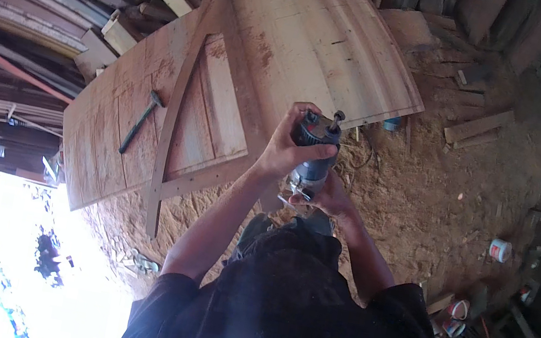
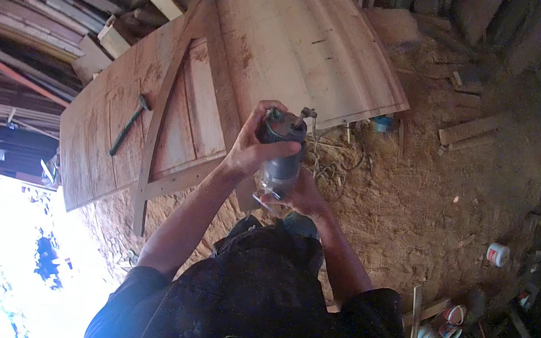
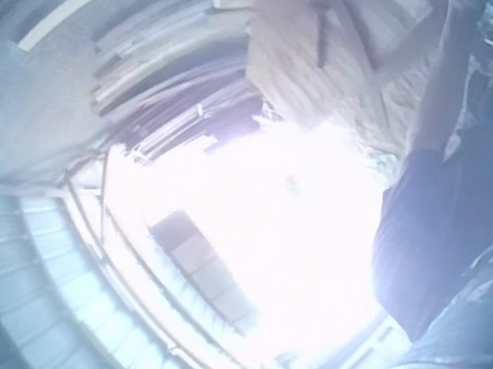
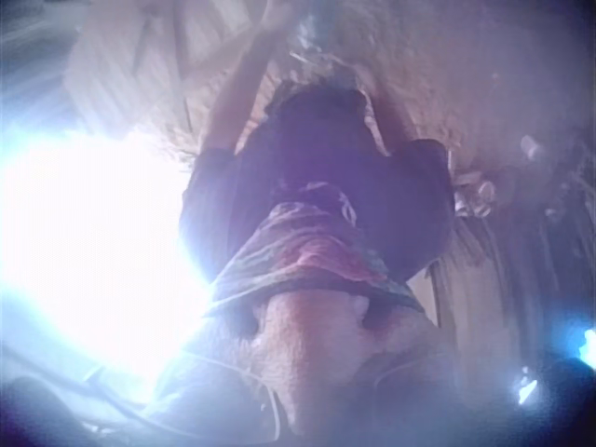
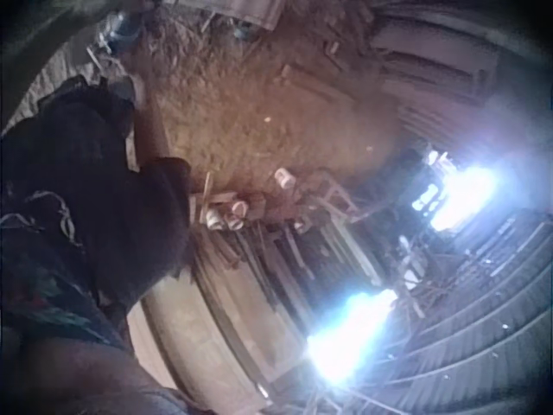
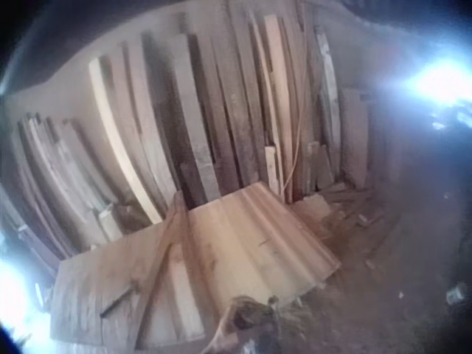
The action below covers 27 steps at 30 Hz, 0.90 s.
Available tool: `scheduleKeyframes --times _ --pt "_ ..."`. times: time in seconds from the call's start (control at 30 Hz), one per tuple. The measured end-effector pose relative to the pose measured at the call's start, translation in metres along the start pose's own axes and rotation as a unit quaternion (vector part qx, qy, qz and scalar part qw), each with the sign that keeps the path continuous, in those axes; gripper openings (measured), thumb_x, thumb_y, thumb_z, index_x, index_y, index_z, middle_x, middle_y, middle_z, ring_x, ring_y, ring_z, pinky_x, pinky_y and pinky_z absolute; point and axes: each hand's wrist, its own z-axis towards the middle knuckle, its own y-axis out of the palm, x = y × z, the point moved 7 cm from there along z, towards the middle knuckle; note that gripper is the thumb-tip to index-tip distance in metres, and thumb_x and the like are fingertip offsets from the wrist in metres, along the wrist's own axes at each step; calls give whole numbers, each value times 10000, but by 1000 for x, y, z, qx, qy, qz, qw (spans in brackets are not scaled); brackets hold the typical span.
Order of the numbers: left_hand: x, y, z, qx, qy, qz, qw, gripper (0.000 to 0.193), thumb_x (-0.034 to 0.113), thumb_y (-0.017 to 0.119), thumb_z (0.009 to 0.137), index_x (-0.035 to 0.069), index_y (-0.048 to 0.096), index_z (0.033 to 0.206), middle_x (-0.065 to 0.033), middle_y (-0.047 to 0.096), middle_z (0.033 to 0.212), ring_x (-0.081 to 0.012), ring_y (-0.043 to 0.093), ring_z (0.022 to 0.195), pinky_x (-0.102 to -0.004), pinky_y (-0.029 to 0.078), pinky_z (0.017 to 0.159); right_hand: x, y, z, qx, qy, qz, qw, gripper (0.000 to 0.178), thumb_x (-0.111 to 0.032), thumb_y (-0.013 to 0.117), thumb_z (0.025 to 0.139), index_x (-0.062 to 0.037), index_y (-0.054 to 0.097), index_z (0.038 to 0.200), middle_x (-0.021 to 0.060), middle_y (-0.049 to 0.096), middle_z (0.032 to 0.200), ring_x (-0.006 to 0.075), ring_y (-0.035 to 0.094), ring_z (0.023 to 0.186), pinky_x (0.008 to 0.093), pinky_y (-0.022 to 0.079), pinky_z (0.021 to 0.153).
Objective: The person assembles a wooden frame by hammering nails into joints and using a jigsaw to cut notches. They repeatedly position the frame, hammer, cut, and reposition to fit pieces together in a woodworking shop.
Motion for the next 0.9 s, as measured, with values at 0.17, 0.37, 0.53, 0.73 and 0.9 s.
scheduleKeyframes --times 0.17,0.37,0.53,0.73,0.9 --pt "-3 -7 -38 -58 7 93 994 726 122 981 764 112 494 1302 -12 609 1158 -131 573 1105 -324 465 1004 21 16 -32 43 2 -32 999 698 -211 1038 685 -54 670 1256 42 751 1152 169 711 1042 377 573 923" --pt "-3 -9 -67 -111 10 213 971 777 226 1022 726 109 482 1274 -3 512 1118 -137 492 1032 -324 451 949 52 18 -58 44 15 -148 988 692 -174 1027 672 -55 687 1263 61 765 1175 186 722 1068 384 583 931" --pt "-12 -18 -79 -126 12 204 971 834 314 1044 692 105 471 1262 2 494 1089 -131 472 996 -318 453 904 57 30 -62 63 -14 -130 989 741 -158 1023 674 -46 671 1316 61 758 1201 169 707 1089 390 580 972" --pt "4 -23 -76 -153 9 344 927 815 332 1034 706 115 455 1237 -3 484 1010 -115 475 925 -304 452 819 59 25 -64 135 -56 -148 978 792 -163 1005 711 -54 614 1390 74 738 1254 170 694 1118 386 564 1000" --pt "15 -20 -81 -156 1 354 922 846 346 1017 699 83 445 1264 -120 609 1025 -248 614 964 -398 514 886 67 23 -52 88 -22 -100 991 833 -135 1004 712 -46 567 1416 67 720 1269 176 686 1147 387 557 1015"
